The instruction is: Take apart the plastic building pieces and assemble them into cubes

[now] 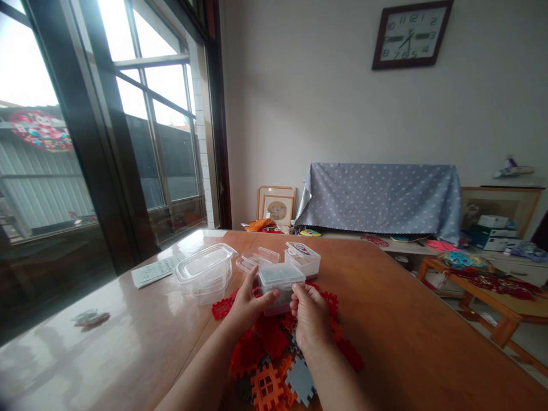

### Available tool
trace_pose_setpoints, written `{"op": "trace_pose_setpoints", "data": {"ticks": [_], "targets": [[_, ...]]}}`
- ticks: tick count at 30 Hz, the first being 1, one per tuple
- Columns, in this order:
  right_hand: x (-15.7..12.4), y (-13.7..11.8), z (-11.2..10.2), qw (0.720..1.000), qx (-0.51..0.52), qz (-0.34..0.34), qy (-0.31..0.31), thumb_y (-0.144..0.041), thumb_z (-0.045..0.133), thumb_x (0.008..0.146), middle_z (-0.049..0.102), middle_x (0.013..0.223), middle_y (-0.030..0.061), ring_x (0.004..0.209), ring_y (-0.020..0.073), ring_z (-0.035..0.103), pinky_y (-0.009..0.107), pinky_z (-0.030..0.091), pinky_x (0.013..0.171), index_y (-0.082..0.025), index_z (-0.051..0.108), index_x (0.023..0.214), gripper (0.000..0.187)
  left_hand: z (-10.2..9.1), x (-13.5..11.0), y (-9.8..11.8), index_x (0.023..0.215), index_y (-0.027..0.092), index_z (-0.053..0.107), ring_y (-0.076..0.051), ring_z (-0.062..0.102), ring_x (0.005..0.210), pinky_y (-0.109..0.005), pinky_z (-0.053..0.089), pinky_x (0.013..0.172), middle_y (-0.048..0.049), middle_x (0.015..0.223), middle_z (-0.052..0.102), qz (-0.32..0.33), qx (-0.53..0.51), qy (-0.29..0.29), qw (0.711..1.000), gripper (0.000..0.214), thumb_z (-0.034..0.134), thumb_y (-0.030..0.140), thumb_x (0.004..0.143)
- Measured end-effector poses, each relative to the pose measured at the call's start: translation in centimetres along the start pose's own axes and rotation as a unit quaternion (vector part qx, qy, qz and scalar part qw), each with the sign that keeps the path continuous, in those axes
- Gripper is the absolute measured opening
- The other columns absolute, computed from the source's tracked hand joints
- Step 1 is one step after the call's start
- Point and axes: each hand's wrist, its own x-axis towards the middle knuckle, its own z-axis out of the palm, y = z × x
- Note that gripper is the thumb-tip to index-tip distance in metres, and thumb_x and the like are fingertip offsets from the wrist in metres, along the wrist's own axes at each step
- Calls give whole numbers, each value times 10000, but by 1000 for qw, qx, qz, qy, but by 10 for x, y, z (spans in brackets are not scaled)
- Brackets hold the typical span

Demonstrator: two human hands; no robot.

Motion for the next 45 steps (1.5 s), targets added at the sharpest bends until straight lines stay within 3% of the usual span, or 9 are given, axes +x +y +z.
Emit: {"op": "trace_pose_setpoints", "data": {"ticks": [11, 17, 23, 30, 38, 42, 45], "targets": [[-3, -2, -2, 1000, 0, -10, -7, -374, 806, 649, 595, 556, -60, 445, 83, 517, 202, 373, 421, -200, 594, 706, 280, 1, -2, 1, 1561, 199, 331, -340, 532, 1286, -443, 405, 1112, -149, 1417, 547, -1, 13, -16, 1000, 1088, 890, 411, 652], [-9, -13, -10, 1000, 18, 11, -20, -342, 813, 684, 699, 735, -9, 609, 106, 616, 178, 399, 464, -192, 675, 842, 258, 2, -6, 6, 1594, 203, 213, -352, 507, 1305, -474, 397, 1120, -171, 1497, 464, 16, 20, -42, 999, 1174, 895, 372, 653], [-7, -24, -14, 995, 77, 19, -59, -322, 842, 661, 750, 805, 11, 596, 112, 630, 176, 374, 436, -207, 652, 860, 298, 1, -9, 5, 1596, 207, 183, -367, 412, 1403, -493, 351, 1166, -161, 1551, 398, 83, 87, -32, 992, 1197, 889, 390, 647], [-5, -36, -18, 986, 133, 43, -89, -273, 846, 712, 770, 902, 27, 706, 133, 693, 178, 471, 495, -212, 690, 984, 319, 2, -11, 15, 1586, 183, 175, -363, 345, 1453, -543, 313, 1190, -187, 1550, 360, 187, 259, 6, 947, 1126, 831, 397, 697], [12, -31, -17, 981, 136, 122, -62, -275, 863, 736, 736, 742, -2, 557, 101, 649, 142, 360, 357, -202, 681, 928, 274, 2, -12, 14, 1576, 210, 182, -326, 259, 1502, -540, 299, 1218, -158, 1576, 340, 286, 367, 15, 885, 985, 749, 291, 774], [22, -22, -18, 983, 119, 132, -51, -273, 864, 728, 628, 572, -59, 446, 83, 569, 148, 328, 332, -205, 632, 852, 271, 4, -14, 15, 1568, 230, 234, -350, 198, 1525, -582, 249, 1233, -137, 1585, 348, 303, 396, 15, 866, 964, 756, 236, 756], [25, -16, -20, 982, 113, 139, -51, -220, 841, 733, 623, 566, -58, 427, 80, 550, 157, 353, 344, -203, 608, 830, 252, 4, -15, 15, 1569, 248, 257, -361, 132, 1545, -601, 211, 1237, -125, 1644, 253, 291, 403, 19, 867, 955, 754, 228, 755]]}}
